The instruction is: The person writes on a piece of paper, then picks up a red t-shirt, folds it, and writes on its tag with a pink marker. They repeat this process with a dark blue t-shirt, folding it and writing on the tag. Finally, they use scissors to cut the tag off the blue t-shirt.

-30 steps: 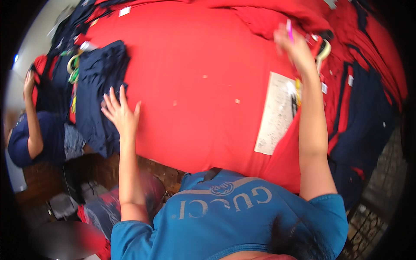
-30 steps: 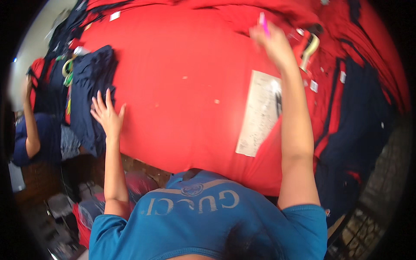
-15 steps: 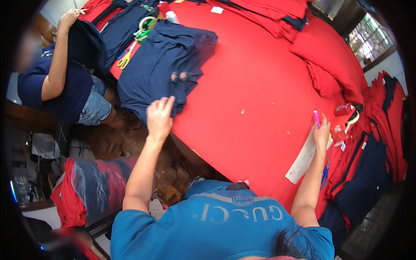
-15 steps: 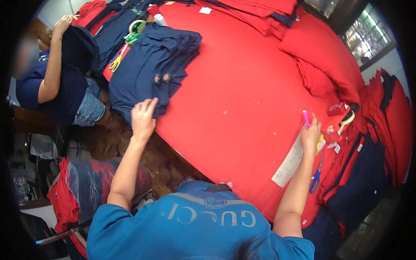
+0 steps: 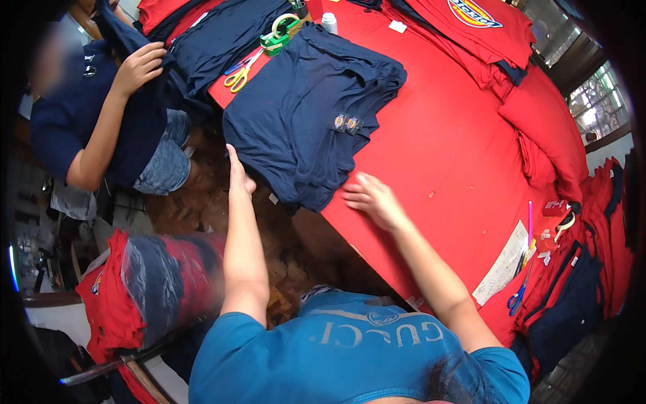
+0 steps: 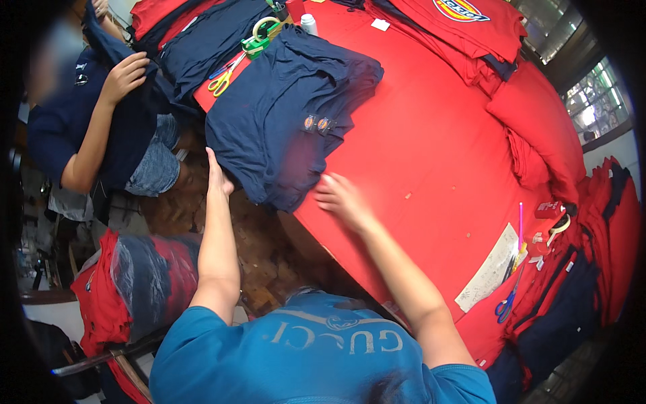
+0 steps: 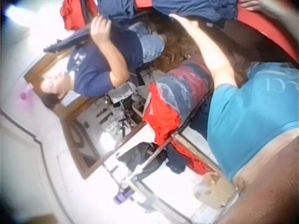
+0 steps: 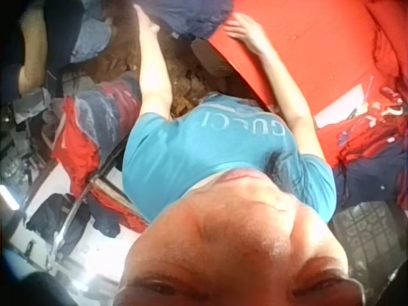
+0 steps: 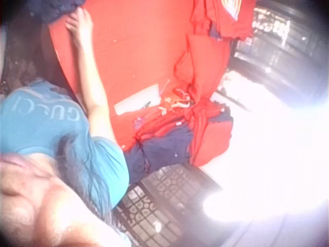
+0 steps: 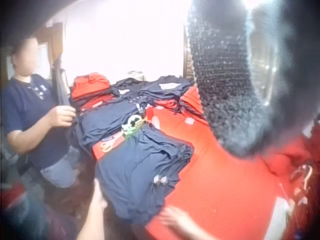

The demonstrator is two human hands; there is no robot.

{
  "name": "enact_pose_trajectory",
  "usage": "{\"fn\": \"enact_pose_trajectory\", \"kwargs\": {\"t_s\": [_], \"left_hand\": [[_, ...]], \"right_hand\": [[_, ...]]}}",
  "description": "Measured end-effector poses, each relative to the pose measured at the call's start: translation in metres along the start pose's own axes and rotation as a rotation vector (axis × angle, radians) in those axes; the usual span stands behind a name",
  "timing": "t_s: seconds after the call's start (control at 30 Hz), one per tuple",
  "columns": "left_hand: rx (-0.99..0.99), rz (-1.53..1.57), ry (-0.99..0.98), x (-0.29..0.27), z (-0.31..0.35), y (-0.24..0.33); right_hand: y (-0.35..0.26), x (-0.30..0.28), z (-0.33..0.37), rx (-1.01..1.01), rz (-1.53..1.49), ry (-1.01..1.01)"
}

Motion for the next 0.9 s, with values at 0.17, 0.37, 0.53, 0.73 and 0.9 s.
{"fn": "enact_pose_trajectory", "kwargs": {"t_s": [0.17, 0.37, 0.53, 0.73, 0.9], "left_hand": [[0.167, -0.027, 0.191, 0.0, -0.03, 0.006], [0.268, 0.133, -0.008, 0.023, 0.015, 0.017], [0.144, -0.028, -0.106, 0.107, 0.174, -0.044], [0.303, -0.371, -0.31, 0.124, 0.276, -0.144], [0.449, -0.768, -0.05, 0.09, 0.267, -0.171]], "right_hand": [[0.009, 0.101, -0.083, -0.341, 0.281, 0.441], [-0.016, 0.041, -0.06, -0.273, -0.302, 0.165], [-0.058, -0.076, -0.001, -0.116, -0.34, 0.258], [-0.099, -0.246, 0.049, -0.197, 0.071, 0.116], [-0.071, -0.254, 0.092, -0.365, 1.112, 0.633]]}}
Point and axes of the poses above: each hand's wrist, its own z-axis away from the middle knuckle, its own x-axis out of the palm, y = z × x, the point moved 2 cm from there along -z, towards the middle knuckle, and after that the axes turned 10 degrees about z, right-handed, at the moved point
